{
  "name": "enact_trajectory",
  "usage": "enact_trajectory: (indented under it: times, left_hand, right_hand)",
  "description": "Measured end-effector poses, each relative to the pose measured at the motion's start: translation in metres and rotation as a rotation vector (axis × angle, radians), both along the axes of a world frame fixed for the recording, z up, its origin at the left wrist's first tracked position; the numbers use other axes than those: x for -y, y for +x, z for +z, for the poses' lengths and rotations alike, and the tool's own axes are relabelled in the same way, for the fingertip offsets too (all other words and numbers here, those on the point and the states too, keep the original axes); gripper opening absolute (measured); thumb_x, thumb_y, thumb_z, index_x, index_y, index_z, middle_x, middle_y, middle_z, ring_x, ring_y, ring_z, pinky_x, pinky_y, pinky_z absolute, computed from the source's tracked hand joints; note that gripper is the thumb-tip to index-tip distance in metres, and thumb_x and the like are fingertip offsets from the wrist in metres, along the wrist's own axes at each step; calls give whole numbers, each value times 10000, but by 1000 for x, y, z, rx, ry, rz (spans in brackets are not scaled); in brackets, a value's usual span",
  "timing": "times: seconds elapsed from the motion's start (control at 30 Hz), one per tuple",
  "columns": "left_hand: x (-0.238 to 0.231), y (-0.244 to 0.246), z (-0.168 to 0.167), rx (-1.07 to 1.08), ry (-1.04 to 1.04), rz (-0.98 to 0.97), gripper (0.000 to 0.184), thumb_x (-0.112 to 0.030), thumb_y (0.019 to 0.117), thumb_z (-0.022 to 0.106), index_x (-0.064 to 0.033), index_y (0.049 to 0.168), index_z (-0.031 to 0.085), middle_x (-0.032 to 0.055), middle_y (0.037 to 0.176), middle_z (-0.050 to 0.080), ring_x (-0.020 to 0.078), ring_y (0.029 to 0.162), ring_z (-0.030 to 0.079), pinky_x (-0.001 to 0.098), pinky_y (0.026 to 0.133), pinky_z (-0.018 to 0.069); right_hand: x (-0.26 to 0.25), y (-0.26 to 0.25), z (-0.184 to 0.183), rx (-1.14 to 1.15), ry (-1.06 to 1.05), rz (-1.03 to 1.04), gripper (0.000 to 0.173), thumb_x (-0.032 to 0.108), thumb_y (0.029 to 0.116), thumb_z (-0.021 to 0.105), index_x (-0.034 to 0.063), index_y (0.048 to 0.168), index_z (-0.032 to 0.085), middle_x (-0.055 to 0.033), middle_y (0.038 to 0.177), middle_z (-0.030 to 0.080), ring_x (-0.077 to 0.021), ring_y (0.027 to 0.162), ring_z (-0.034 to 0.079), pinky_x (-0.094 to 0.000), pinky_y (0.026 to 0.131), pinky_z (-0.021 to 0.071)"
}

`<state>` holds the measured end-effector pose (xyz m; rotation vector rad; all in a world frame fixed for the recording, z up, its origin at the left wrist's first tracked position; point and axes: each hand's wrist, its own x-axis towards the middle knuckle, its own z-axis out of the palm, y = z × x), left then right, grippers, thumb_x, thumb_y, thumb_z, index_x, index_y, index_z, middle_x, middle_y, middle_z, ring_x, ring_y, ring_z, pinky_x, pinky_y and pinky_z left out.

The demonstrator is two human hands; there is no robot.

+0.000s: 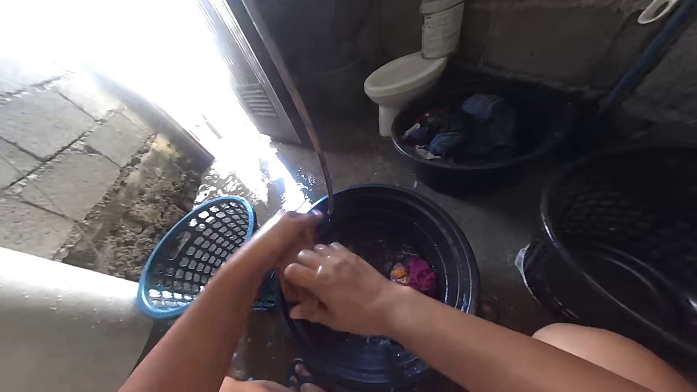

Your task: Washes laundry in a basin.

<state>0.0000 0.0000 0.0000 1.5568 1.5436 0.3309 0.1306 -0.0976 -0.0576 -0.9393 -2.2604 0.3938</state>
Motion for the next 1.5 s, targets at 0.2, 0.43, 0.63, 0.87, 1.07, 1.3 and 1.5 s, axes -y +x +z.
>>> enact_trajectory:
  times: [0.2,0.43,0.63,0.87,1.07,1.3,1.5]
  left_hand:
    - [-41,-123,57,-239,720,307,474,-454,1070,483,-23,1082,681,102,950,650,192,830,602,482,767,507]
    - [-77,-128,-41,-429,441,-53,300,-266,1035,619,-138,1303,667,188,1253,668,389,1108,655,660,925,507]
    - [-67,-43,-224,-428,-157,-399,369,-281,1054,557,-13,1288,654,226,1227,673,361,1140,653,568,1026,489]
    - [40,40,-398,-417,-429,16,387,-278,1012,594,-8,1282,656,221,1302,654,364,1235,621,559,1037,488]
    - [48,3,-421,-299,-501,-268,442,-299,996,662,-62,1367,622,220,1392,596,360,1316,557,543,1117,422]
    - [58,26,-442,-113,-500,145,354,-238,982,689,-21,1261,668,222,1249,663,338,1172,631,517,1022,486]
    - [51,28,-418,-142,-372,87,294,-202,1002,643,-17,1225,693,222,1247,659,338,1133,633,513,981,491]
  right_hand:
    - [-18,33,3,51,-224,-301,515,237,963,701,264,1461,572,-59,1421,601,-316,1359,515,-603,1069,432]
    - [-38,75,14,-57,-252,-578,366,194,962,671,102,1317,662,-151,1233,658,-374,1193,594,-593,935,499]
    - [-35,86,14,-61,-256,-628,327,185,954,695,107,1271,683,-125,1195,665,-347,1143,617,-554,903,523]
    - [-37,106,9,-9,-306,-669,310,185,957,698,100,1255,690,-122,1182,666,-310,1102,647,-530,903,544]
    - [-31,113,6,20,-360,-688,293,179,953,707,112,1238,699,-115,1179,663,-294,1057,666,-523,861,563]
    - [-29,104,13,78,-458,-660,312,212,974,678,130,1275,683,-105,1226,646,-289,1128,637,-531,916,533]
    - [-29,104,15,174,-587,-605,306,246,1002,634,136,1285,676,-100,1263,631,-272,1181,612,-523,975,504]
